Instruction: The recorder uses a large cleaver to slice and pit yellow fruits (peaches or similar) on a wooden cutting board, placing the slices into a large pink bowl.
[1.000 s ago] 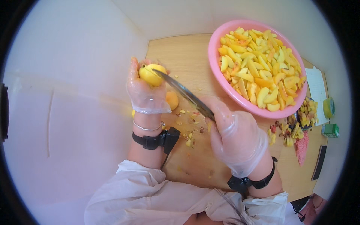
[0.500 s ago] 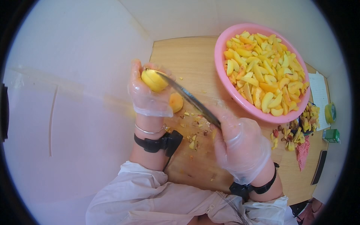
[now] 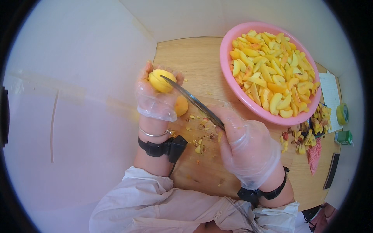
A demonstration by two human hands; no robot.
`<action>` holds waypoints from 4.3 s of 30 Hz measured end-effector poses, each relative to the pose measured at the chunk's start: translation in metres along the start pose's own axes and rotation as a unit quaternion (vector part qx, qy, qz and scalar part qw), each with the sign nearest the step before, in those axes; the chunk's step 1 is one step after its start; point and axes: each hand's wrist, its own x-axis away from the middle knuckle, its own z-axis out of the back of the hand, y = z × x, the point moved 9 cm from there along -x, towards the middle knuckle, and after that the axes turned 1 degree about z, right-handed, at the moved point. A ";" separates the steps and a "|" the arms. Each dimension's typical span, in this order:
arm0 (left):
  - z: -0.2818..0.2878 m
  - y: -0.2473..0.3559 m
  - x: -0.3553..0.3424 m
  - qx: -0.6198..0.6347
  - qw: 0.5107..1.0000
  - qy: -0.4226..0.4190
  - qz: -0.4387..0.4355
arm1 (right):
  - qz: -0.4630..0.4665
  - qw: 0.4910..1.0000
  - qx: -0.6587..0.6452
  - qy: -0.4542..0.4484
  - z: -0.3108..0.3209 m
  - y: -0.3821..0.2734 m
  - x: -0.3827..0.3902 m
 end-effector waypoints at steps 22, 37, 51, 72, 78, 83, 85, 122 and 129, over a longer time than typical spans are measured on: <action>-0.010 0.027 0.012 -0.218 0.958 0.012 -0.187 | -0.001 0.999 -0.030 -0.016 -0.005 -0.004 -0.001; -0.025 0.031 0.033 -0.343 0.898 0.022 -0.276 | -0.018 0.997 -0.008 -0.071 -0.021 -0.001 0.002; -0.015 0.013 0.025 -0.315 0.918 0.051 -0.234 | -0.061 0.992 -0.029 -0.111 -0.041 0.009 0.005; -0.005 -0.018 0.017 -0.151 0.986 0.072 -0.012 | -0.014 0.999 -0.030 -0.037 -0.025 0.010 -0.003; -0.012 -0.013 0.014 -0.186 0.982 0.000 -0.030 | -0.037 0.997 -0.053 -0.052 -0.026 0.014 0.002; -0.014 -0.017 0.020 -0.184 0.981 0.025 -0.054 | -0.038 0.996 -0.031 -0.079 -0.035 0.010 0.005; -0.011 -0.023 0.017 -0.151 0.987 0.045 -0.026 | -0.030 0.996 -0.032 -0.075 -0.036 0.007 0.004; 0.003 -0.036 0.001 -0.144 0.988 -0.063 0.002 | 0.063 0.997 0.043 -0.001 -0.025 -0.010 0.011; -0.009 -0.053 0.005 -0.097 0.976 -0.158 0.117 | 0.066 0.997 0.038 -0.016 -0.031 -0.013 0.010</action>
